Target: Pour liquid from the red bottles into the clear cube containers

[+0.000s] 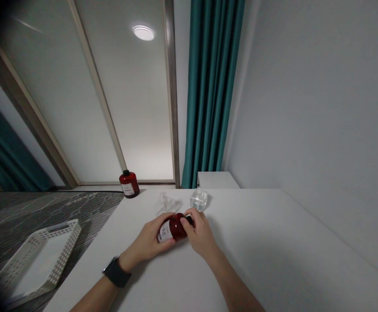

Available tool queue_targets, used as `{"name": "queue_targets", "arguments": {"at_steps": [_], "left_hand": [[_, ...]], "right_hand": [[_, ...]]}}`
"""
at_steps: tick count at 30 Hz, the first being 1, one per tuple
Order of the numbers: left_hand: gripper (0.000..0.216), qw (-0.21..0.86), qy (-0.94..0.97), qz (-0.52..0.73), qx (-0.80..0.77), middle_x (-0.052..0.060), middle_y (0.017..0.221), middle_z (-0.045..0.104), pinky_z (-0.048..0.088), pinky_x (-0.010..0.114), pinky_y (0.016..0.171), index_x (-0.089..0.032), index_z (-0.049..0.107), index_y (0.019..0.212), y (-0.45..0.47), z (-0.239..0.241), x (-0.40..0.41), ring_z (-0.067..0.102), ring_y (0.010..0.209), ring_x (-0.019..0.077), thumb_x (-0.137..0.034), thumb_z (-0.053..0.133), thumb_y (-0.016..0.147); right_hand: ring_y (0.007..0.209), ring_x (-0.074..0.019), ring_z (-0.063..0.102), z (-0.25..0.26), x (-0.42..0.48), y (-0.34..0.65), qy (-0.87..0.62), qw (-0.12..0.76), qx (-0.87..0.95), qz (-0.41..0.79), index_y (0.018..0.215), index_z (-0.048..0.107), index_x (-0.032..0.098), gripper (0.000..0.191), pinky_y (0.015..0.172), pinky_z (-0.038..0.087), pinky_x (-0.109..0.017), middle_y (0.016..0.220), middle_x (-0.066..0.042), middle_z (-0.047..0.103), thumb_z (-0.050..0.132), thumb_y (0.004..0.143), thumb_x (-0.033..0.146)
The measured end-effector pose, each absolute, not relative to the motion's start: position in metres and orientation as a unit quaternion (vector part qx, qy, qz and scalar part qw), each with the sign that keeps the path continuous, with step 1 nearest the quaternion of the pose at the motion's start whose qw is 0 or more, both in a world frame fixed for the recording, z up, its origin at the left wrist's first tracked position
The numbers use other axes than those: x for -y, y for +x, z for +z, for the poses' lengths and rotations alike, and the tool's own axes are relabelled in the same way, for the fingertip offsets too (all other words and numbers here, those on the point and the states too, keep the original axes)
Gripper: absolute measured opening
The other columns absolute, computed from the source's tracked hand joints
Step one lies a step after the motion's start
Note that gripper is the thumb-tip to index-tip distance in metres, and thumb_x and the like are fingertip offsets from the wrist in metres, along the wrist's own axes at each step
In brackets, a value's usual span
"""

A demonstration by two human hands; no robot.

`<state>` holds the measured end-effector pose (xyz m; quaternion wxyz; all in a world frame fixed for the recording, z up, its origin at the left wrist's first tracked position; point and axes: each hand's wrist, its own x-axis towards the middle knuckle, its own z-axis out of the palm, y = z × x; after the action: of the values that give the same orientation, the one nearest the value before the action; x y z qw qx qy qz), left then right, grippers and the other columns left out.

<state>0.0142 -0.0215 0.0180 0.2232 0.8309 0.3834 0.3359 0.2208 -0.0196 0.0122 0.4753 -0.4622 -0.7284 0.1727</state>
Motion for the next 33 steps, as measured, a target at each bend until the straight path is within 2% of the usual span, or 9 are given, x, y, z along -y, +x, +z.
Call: {"name": "queue_targets", "arguments": {"at_steps": [3, 5, 8, 10, 14, 19, 25, 30, 33], "left_hand": [[0.061, 0.228, 0.830, 0.335, -0.384, 0.008, 0.128, 0.066, 0.051, 0.039, 0.098, -0.022, 0.049, 0.133, 0.0142, 0.0190, 0.0214, 0.065, 0.113, 0.0267, -0.039, 0.072, 0.079], [0.062, 0.234, 0.828, 0.337, -0.383, 0.009, 0.128, 0.065, 0.051, 0.039, 0.099, -0.022, 0.049, 0.132, 0.0138, 0.0191, 0.0209, 0.064, 0.113, 0.0274, -0.041, 0.073, 0.078], [0.063, 0.242, 0.826, 0.340, -0.380, 0.009, 0.128, 0.065, 0.050, 0.040, 0.099, -0.022, 0.050, 0.132, 0.0129, 0.0186, 0.0199, 0.064, 0.113, 0.0278, -0.043, 0.074, 0.078], [0.063, 0.244, 0.825, 0.339, -0.380, 0.009, 0.128, 0.065, 0.050, 0.040, 0.099, -0.022, 0.049, 0.132, 0.0126, 0.0185, 0.0197, 0.064, 0.114, 0.0275, -0.042, 0.074, 0.078], [0.063, 0.243, 0.827, 0.336, -0.379, 0.009, 0.130, 0.064, 0.050, 0.038, 0.100, -0.023, 0.048, 0.134, 0.0127, 0.0192, 0.0202, 0.063, 0.115, 0.0269, -0.036, 0.074, 0.078], [0.063, 0.244, 0.826, 0.340, -0.378, 0.008, 0.130, 0.064, 0.050, 0.038, 0.099, -0.023, 0.048, 0.134, 0.0130, 0.0192, 0.0202, 0.063, 0.114, 0.0267, -0.038, 0.073, 0.079], [0.061, 0.238, 0.825, 0.336, -0.387, 0.010, 0.130, 0.064, 0.050, 0.041, 0.100, -0.022, 0.048, 0.133, 0.0135, 0.0202, 0.0209, 0.063, 0.115, 0.0283, -0.038, 0.072, 0.079], [0.060, 0.238, 0.827, 0.341, -0.379, 0.009, 0.130, 0.064, 0.050, 0.039, 0.100, -0.022, 0.049, 0.133, 0.0130, 0.0199, 0.0209, 0.063, 0.115, 0.0274, -0.038, 0.072, 0.080], [0.061, 0.236, 0.825, 0.342, -0.382, 0.009, 0.129, 0.065, 0.050, 0.038, 0.099, -0.022, 0.048, 0.133, 0.0128, 0.0193, 0.0208, 0.064, 0.114, 0.0270, -0.038, 0.073, 0.080]], "right_hand": [[0.062, -0.0194, 0.051, 0.0156, 0.0202, 0.2227, -0.476, 0.463, 0.722, 0.195, 0.093, 0.056, 0.021, 0.013, 0.060, 0.042, -0.030, 0.065, 0.003, 0.049, 0.048, 0.092, 0.032], [0.075, -0.0200, 0.055, 0.0181, 0.0218, 0.2243, -0.431, 0.479, 0.739, 0.196, 0.096, 0.055, 0.021, 0.011, 0.070, 0.046, -0.032, 0.079, -0.001, 0.055, 0.047, 0.088, 0.022], [0.090, -0.0211, 0.055, 0.0196, 0.0242, 0.2261, -0.367, 0.500, 0.761, 0.188, 0.102, 0.053, 0.020, 0.024, 0.082, 0.047, -0.034, 0.096, -0.005, 0.056, 0.047, 0.080, 0.012], [0.091, -0.0213, 0.055, 0.0184, 0.0247, 0.2258, -0.367, 0.500, 0.762, 0.189, 0.107, 0.053, 0.021, 0.026, 0.084, 0.047, -0.034, 0.099, -0.006, 0.056, 0.048, 0.082, 0.013], [0.090, -0.0210, 0.057, 0.0158, 0.0240, 0.2222, -0.396, 0.493, 0.748, 0.201, 0.104, 0.053, 0.021, 0.014, 0.083, 0.047, -0.034, 0.096, -0.005, 0.059, 0.045, 0.093, 0.019], [0.093, -0.0214, 0.056, 0.0191, 0.0259, 0.2213, -0.374, 0.506, 0.755, 0.181, 0.106, 0.054, 0.020, 0.024, 0.084, 0.048, -0.034, 0.099, -0.006, 0.056, 0.047, 0.084, 0.011], [0.092, -0.0213, 0.058, 0.0183, 0.0262, 0.2203, -0.406, 0.504, 0.738, 0.190, 0.107, 0.054, 0.021, 0.017, 0.084, 0.049, -0.034, 0.099, -0.006, 0.059, 0.047, 0.092, 0.019], [0.095, -0.0226, 0.058, 0.0183, 0.0270, 0.2201, -0.380, 0.520, 0.744, 0.179, 0.109, 0.054, 0.021, 0.032, 0.086, 0.050, -0.036, 0.102, -0.007, 0.057, 0.048, 0.080, 0.009], [0.095, -0.0230, 0.058, 0.0173, 0.0271, 0.2197, -0.393, 0.520, 0.738, 0.174, 0.113, 0.054, 0.020, 0.028, 0.086, 0.050, -0.036, 0.104, -0.008, 0.058, 0.050, 0.085, 0.015]]}}
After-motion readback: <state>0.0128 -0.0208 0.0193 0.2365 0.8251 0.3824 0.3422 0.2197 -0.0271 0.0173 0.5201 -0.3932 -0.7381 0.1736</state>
